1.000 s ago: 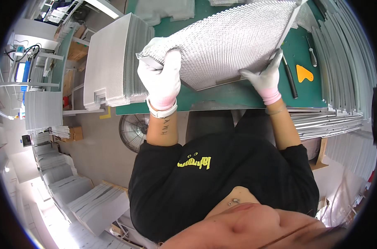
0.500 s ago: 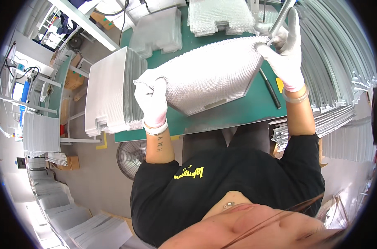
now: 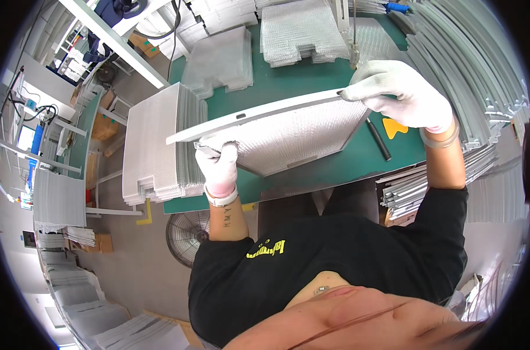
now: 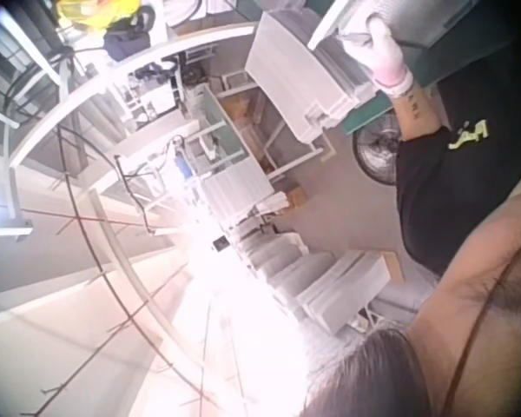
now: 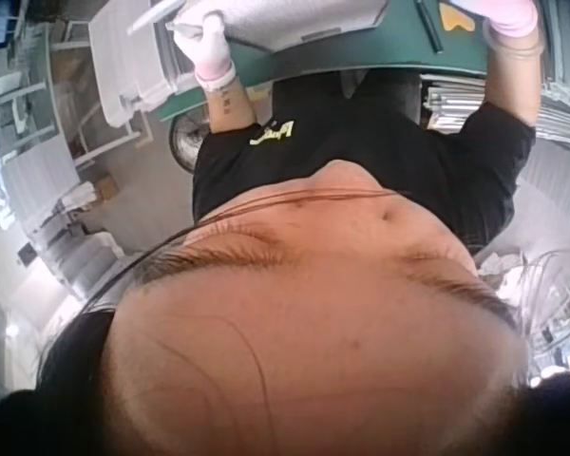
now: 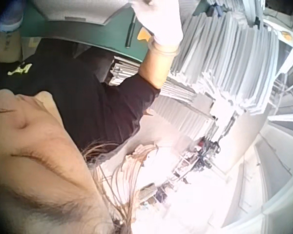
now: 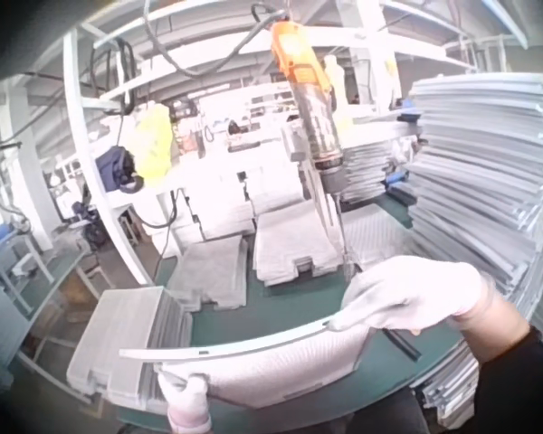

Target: The person assembles metal frames by placing a mesh sheet on a workbench, inserting a plastic spacer, and fitting two metal bars into the sheet's edges. They then use a power drill to secure the components together. The process is repeated for multiple units.

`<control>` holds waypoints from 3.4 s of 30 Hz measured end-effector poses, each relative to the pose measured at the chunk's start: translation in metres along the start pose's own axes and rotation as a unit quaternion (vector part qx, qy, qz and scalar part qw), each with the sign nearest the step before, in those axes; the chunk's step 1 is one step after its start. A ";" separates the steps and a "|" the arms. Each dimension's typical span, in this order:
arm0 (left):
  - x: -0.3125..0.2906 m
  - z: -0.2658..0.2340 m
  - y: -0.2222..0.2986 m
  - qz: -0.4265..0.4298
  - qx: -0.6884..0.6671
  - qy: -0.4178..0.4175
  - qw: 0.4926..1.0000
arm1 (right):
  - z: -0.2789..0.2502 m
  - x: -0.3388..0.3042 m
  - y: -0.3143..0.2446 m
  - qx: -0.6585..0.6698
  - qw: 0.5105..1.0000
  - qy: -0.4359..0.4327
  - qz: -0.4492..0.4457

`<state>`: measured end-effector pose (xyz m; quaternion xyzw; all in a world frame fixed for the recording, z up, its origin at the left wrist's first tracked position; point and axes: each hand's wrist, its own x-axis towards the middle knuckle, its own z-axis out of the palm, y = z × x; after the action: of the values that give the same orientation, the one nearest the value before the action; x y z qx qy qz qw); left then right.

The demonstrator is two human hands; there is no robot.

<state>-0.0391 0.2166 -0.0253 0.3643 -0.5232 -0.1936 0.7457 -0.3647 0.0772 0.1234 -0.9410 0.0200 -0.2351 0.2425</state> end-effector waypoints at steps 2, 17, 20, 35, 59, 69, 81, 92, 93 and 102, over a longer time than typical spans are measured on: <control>0.002 0.008 0.006 -0.009 -0.032 -0.020 0.999 | 0.003 0.005 0.003 0.000 1.000 -0.008 -0.026; 0.010 0.022 0.031 0.117 0.008 -0.057 0.991 | 0.033 0.067 -0.036 -0.056 0.992 -0.109 -0.004; 0.002 0.031 0.030 0.113 -0.037 0.071 0.990 | 0.041 0.077 -0.035 -0.105 0.989 -0.103 -0.028; 0.011 0.049 0.003 0.193 0.072 0.201 0.958 | 0.039 0.092 -0.030 -0.100 0.989 -0.112 -0.004; 0.017 0.018 0.004 0.178 0.015 0.040 0.983 | 0.047 0.090 -0.014 -0.110 0.986 -0.097 -0.077; 0.018 0.019 -0.010 0.126 0.133 0.052 0.982 | 0.049 0.006 -0.001 -0.253 0.924 0.280 -0.053; 0.081 0.153 0.016 0.399 0.302 -0.489 0.714 | 0.186 -0.212 0.137 -0.254 0.835 0.165 0.459; 0.045 0.173 -0.039 0.347 0.376 -0.278 0.813 | 0.013 -0.166 -0.080 -0.068 0.899 0.271 0.336; 0.040 0.176 -0.040 0.349 0.364 -0.241 0.829 | 0.014 -0.161 -0.084 -0.087 0.899 0.277 0.327; 0.018 0.188 -0.046 0.316 0.395 -0.124 0.853 | 0.026 -0.129 -0.088 -0.198 0.912 0.110 0.341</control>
<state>-0.2018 0.1102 -0.0129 0.4159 -0.7310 0.2322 0.4885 -0.4741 0.1860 0.0889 -0.8740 0.4123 -0.2314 0.1124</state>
